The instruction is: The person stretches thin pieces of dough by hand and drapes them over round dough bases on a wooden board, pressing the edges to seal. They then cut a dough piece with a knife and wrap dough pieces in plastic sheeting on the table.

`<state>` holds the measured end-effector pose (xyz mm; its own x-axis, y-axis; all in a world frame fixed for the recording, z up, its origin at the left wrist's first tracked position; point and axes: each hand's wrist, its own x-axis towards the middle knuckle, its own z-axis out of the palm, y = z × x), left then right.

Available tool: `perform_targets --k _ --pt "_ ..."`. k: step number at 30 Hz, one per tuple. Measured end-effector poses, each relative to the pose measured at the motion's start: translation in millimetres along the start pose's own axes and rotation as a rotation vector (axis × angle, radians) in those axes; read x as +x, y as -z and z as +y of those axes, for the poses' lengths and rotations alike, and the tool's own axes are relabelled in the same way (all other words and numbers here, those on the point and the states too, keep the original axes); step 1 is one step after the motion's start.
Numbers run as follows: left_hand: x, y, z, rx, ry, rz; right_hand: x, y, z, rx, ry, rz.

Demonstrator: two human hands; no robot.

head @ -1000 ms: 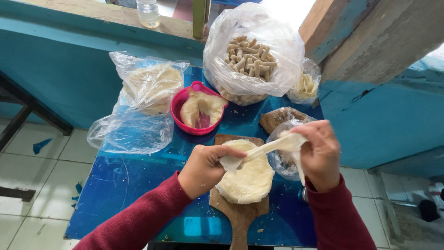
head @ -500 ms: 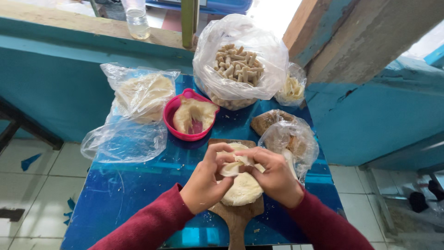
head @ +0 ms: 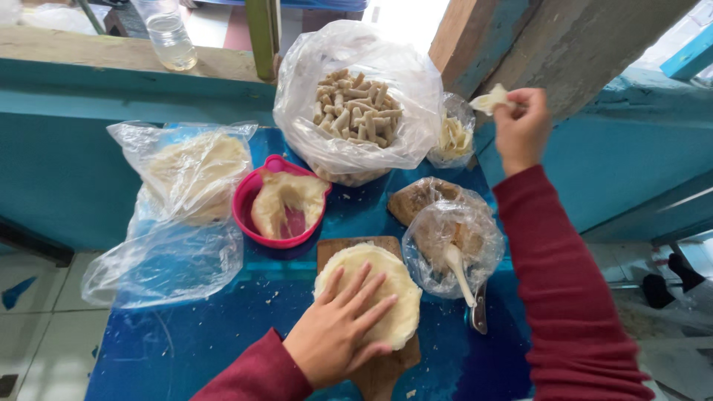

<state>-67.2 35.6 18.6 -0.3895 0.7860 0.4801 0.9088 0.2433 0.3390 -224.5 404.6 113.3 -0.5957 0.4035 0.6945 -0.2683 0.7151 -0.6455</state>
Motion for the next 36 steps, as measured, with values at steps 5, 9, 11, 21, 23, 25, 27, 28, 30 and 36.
perform_targets --k 5,9,11,21,23,25,27,28,30,36 --pt "5.1 6.4 -8.7 -0.042 -0.05 -0.037 -0.6 -25.8 20.1 -0.38 0.141 -0.732" --pt "-1.4 25.2 -21.2 -0.033 -0.091 -0.14 -4.6 -12.2 30.4 -0.238 0.068 -0.658" --pt "-1.8 31.0 -25.2 0.001 -0.108 -0.214 -7.3 1.7 27.7 -0.224 0.16 -0.564" --pt "-6.7 33.6 -12.9 -0.036 -0.161 -0.163 -116.7 106.6 -61.0 -0.165 0.064 -0.398" --pt "-7.2 35.7 -7.1 -0.023 -0.161 -0.152 -157.7 127.4 -73.7 -0.234 0.018 -0.348" --pt "-9.7 42.1 2.0 0.005 -0.159 -0.144 -199.9 143.9 -80.3 -0.231 -0.069 -0.284" --pt "-12.0 48.9 16.5 0.049 -0.16 -0.108 -241.7 153.9 -81.3 -0.138 -0.157 -0.196" --pt "-13.6 52.2 25.1 0.081 -0.162 -0.077 -262.2 156.4 -80.8 -0.079 -0.225 -0.136" --pt "-20.3 59.1 43.6 0.117 -0.16 -0.008 -299.8 162.7 -79.9 -0.009 -0.275 -0.021" --pt "-82.7 50.8 107.5 -0.011 -0.074 0.235 -353.4 182.4 -76.4 -0.061 -0.27 0.045"
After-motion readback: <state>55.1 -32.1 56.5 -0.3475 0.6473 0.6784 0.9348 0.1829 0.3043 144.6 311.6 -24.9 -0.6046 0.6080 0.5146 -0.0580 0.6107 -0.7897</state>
